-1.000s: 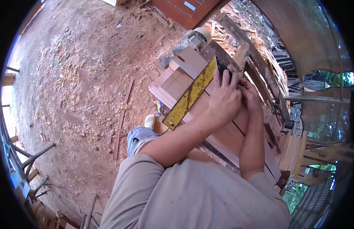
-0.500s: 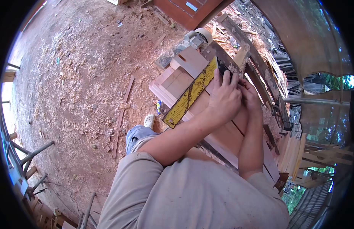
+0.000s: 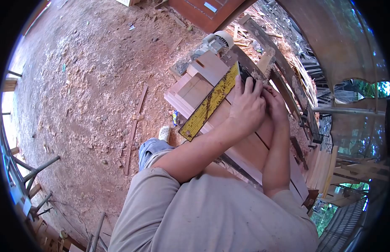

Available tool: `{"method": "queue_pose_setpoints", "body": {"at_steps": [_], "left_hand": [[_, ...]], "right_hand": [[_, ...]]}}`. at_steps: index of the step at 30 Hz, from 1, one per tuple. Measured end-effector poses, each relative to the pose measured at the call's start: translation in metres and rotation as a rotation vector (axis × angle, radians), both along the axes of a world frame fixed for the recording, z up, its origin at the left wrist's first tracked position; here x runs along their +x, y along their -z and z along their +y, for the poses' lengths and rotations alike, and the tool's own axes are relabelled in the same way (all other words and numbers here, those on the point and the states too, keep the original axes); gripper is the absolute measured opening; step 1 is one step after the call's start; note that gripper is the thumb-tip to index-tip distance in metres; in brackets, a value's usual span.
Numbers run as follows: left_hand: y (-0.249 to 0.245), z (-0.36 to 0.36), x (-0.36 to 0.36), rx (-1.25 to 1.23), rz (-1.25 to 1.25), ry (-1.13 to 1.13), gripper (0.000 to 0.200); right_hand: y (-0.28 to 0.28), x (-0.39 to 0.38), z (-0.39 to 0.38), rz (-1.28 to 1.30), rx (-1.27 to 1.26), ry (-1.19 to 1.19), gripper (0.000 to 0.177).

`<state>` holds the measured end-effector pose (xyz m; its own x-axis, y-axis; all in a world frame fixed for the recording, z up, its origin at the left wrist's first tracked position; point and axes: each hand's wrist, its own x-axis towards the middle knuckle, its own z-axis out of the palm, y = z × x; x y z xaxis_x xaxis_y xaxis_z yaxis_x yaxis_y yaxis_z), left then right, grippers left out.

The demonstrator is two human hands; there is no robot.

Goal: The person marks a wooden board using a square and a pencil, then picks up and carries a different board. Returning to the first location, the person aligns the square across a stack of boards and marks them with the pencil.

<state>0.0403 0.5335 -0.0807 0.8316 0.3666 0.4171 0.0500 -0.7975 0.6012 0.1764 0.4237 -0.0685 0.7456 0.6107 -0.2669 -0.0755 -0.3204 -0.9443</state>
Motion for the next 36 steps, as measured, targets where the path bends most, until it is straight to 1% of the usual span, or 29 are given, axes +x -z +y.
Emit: {"method": "queue_pose_setpoints", "body": {"at_steps": [1,3,4,6,7,9,10,12,13,14,15,16,17,18,20,21,22,24,25,27,31,33,34,36], "left_hand": [[0.0,0.0,0.0,0.001,0.0,0.0,0.027],[-0.001,0.001,-0.002,-0.039,-0.041,0.008,0.026],[-0.002,0.001,-0.002,-0.039,-0.041,0.008,0.026],[-0.004,0.002,-0.002,-0.013,0.034,0.02,0.025],[-0.003,0.002,-0.003,-0.014,0.034,0.019,0.025],[-0.001,0.0,-0.002,-0.006,0.001,-0.005,0.024],[0.001,-0.001,-0.001,-0.006,0.001,-0.007,0.024],[0.001,-0.001,0.0,0.003,-0.022,-0.04,0.024],[0.001,-0.001,0.0,0.002,-0.026,-0.043,0.024],[-0.002,0.001,-0.001,-0.013,0.026,-0.001,0.028],[-0.004,0.002,-0.002,-0.028,0.081,0.044,0.032],[-0.005,0.003,-0.002,-0.03,0.081,0.043,0.032],[-0.005,0.003,-0.003,-0.043,0.076,0.044,0.032],[-0.006,0.003,-0.003,-0.056,0.072,0.046,0.033],[-0.003,0.001,0.0,-0.056,0.063,0.028,0.029],[-0.004,0.002,0.0,-0.055,0.056,0.008,0.026],[-0.005,0.003,0.0,-0.056,0.053,0.006,0.026],[-0.009,0.006,-0.003,-0.019,0.126,0.052,0.034],[-0.004,0.002,0.001,-0.021,0.125,0.051,0.034],[0.007,-0.004,0.008,0.059,-0.082,-0.136,0.044],[0.01,-0.004,0.008,-0.028,-0.167,-0.07,0.049],[0.007,-0.001,0.004,-0.107,-0.129,-0.022,0.042],[0.009,-0.001,0.004,-0.11,-0.131,-0.021,0.042],[0.012,-0.001,0.004,-0.058,-0.139,-0.021,0.035]], "right_hand": [[-0.002,0.002,0.0,0.0,0.001,0.0,0.03],[-0.009,0.006,0.0,-0.054,-0.188,0.044,0.025],[-0.008,0.005,0.001,-0.055,-0.188,0.045,0.025],[-0.004,0.003,0.003,-0.128,-0.105,0.25,0.031],[-0.004,0.003,0.005,-0.128,-0.106,0.249,0.031],[-0.005,0.002,0.008,-0.148,0.023,0.442,0.043],[-0.004,0.005,0.006,-0.148,0.023,0.44,0.043],[-0.007,0.012,-0.001,-0.347,0.066,0.438,0.053],[-0.014,0.016,-0.007,-0.336,0.137,0.411,0.055],[-0.028,0.01,0.001,-0.34,0.138,0.406,0.055],[-0.042,0.0,0.012,-0.331,0.223,0.448,0.053],[-0.052,-0.006,0.018,-0.321,0.309,0.491,0.051],[-0.054,-0.004,0.022,-0.264,0.412,0.39,0.041],[-0.06,-0.008,0.03,-0.265,0.411,0.391,0.041],[-0.069,-0.022,0.052,-0.236,0.385,-0.063,0.028],[-0.069,-0.029,0.063,-0.25,0.322,-0.077,0.019],[-0.071,-0.035,0.073,-0.252,0.321,-0.079,0.019],[-0.072,-0.044,0.089,-0.239,0.178,-0.281,0.015],[-0.071,-0.048,0.098,-0.24,0.176,-0.282,0.015],[-0.068,-0.053,0.112,-0.262,0.068,-0.421,0.014],[-0.053,-0.054,0.127,-0.226,-0.036,-0.461,0.017],[-0.054,-0.055,0.13,-0.242,-0.049,-0.481,0.018],[-0.054,-0.055,0.131,-0.255,-0.063,-0.497,0.019],[-0.05,-0.053,0.131,-0.271,-0.093,-0.504,0.019]]}}
